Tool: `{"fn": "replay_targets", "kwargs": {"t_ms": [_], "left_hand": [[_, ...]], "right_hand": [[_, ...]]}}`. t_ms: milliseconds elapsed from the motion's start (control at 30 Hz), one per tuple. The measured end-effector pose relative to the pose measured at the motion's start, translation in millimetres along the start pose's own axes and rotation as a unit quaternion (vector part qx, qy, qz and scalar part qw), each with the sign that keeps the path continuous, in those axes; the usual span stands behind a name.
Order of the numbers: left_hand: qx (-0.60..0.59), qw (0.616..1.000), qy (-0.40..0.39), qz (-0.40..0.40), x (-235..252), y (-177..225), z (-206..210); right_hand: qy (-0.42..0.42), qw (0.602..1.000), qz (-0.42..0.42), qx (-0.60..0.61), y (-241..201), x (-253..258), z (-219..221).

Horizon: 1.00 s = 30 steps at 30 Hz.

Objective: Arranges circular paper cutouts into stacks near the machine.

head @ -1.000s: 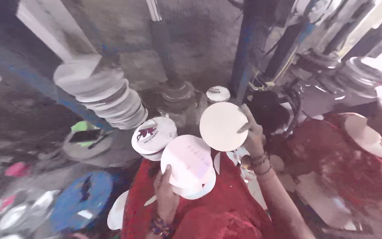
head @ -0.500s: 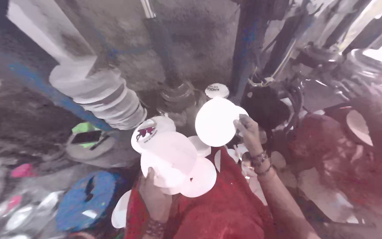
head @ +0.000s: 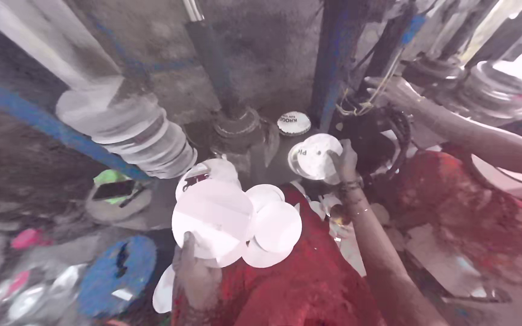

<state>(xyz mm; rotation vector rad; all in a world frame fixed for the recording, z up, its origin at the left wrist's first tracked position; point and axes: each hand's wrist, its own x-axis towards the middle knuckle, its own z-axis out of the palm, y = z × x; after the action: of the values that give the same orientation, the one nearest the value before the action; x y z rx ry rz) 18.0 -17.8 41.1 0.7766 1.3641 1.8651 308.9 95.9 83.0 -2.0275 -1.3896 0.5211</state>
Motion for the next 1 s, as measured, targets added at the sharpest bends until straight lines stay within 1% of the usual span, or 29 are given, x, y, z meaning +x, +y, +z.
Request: {"fn": "replay_targets", "kwargs": {"t_ms": [33, 67, 100, 133, 233, 333, 367, 400, 433, 467, 500, 533, 567, 600, 667, 700, 767, 800, 867, 900, 933, 967, 1000], "left_hand": [[-0.052, 0.996, -0.048, 0.060, 18.3, -34.1, -19.4], [-0.069, 0.996, -0.045, 0.039, 27.7, -44.8, -24.4], [-0.065, 0.997, -0.032, 0.009, 30.9, -45.7, -24.0], [-0.061, 0.998, -0.017, -0.012, 31.1, -43.5, -21.8], [-0.052, 0.998, -0.009, -0.020, 28.1, -41.7, -19.3], [-0.056, 0.998, -0.013, -0.009, 26.6, -42.6, -19.6], [-0.059, 0.998, -0.012, -0.007, 26.9, -42.2, -19.9], [-0.057, 0.998, -0.012, -0.007, 27.2, -41.0, -20.5], [-0.050, 0.999, -0.007, -0.011, 27.3, -39.1, -20.3], [-0.043, 0.999, 0.002, -0.016, 27.8, -37.1, -19.8], [-0.038, 0.999, 0.007, -0.020, 28.3, -35.4, -20.0], [-0.037, 0.999, 0.012, -0.024, 28.7, -34.6, -20.7], [-0.036, 0.999, 0.014, -0.026, 28.6, -34.4, -21.8], [-0.036, 0.999, 0.014, -0.025, 28.2, -35.0, -22.6], [-0.031, 0.999, 0.014, -0.020, 27.1, -34.2, -21.4], [-0.024, 0.999, 0.016, -0.018, 26.2, -32.6, -20.2], [-0.027, 0.999, 0.014, -0.013, 25.1, -32.2, -18.9], [-0.033, 0.999, 0.009, -0.010, 25.4, -33.5, -19.2], [-0.041, 0.999, -0.004, -0.014, 26.3, -37.0, -19.8], [-0.041, 0.999, -0.008, -0.020, 27.1, -39.5, -19.6], [-0.038, 0.999, -0.011, -0.024, 27.8, -42.5, -19.1], [-0.031, 0.999, -0.015, -0.026, 27.3, -45.3, -18.4], [-0.017, 0.999, -0.025, -0.030, 25.5, -47.4, -17.8]], "right_hand": [[0.065, 0.993, -0.058, 0.085, 30.8, 12.6, 21.3], [0.121, 0.971, -0.114, 0.171, 68.1, 30.5, 47.4], [0.123, 0.955, -0.124, 0.238, 89.5, 39.9, 61.3], [0.112, 0.943, -0.121, 0.288, 98.2, 40.7, 67.6], [0.067, 0.917, -0.105, 0.379, 89.5, 22.1, 65.6], [0.012, 0.885, -0.150, 0.441, 82.6, 10.1, 68.0], [-0.013, 0.885, -0.167, 0.435, 78.8, 10.1, 67.7], [-0.046, 0.898, -0.167, 0.405, 73.4, 5.2, 63.7], [-0.075, 0.922, -0.154, 0.346, 62.5, -5.0, 53.5], [-0.092, 0.956, -0.135, 0.245, 38.4, -17.7, 35.2], [-0.118, 0.982, -0.084, 0.125, 1.1, -26.8, 11.4], [-0.121, 0.991, -0.055, 0.018, -22.2, -26.2, -2.1], [-0.079, 0.993, -0.066, -0.058, -22.8, -20.7, -0.4], [-0.073, 0.990, -0.050, -0.113, -21.2, -17.8, -0.4], [-0.085, 0.988, 0.005, -0.132, -10.7, -8.0, 4.8], [-0.090, 0.987, 0.027, -0.129, -14.8, -5.0, 1.5], [-0.057, 0.993, 0.033, -0.099, -11.3, 6.7, 3.3], [-0.023, 0.996, 0.023, -0.079, -6.6, 10.9, 7.7], [0.031, 0.999, 0.001, 0.010, 1.2, 13.3, 14.7], [0.048, 0.996, -0.005, 0.078, 2.4, 11.4, 15.6], [0.060, 0.985, -0.002, 0.164, 4.0, 10.0, 17.3], [0.068, 0.965, -0.009, 0.253, 12.7, 10.4, 24.6], [0.072, 0.937, -0.030, 0.342, 27.1, 10.6, 37.5]]}}
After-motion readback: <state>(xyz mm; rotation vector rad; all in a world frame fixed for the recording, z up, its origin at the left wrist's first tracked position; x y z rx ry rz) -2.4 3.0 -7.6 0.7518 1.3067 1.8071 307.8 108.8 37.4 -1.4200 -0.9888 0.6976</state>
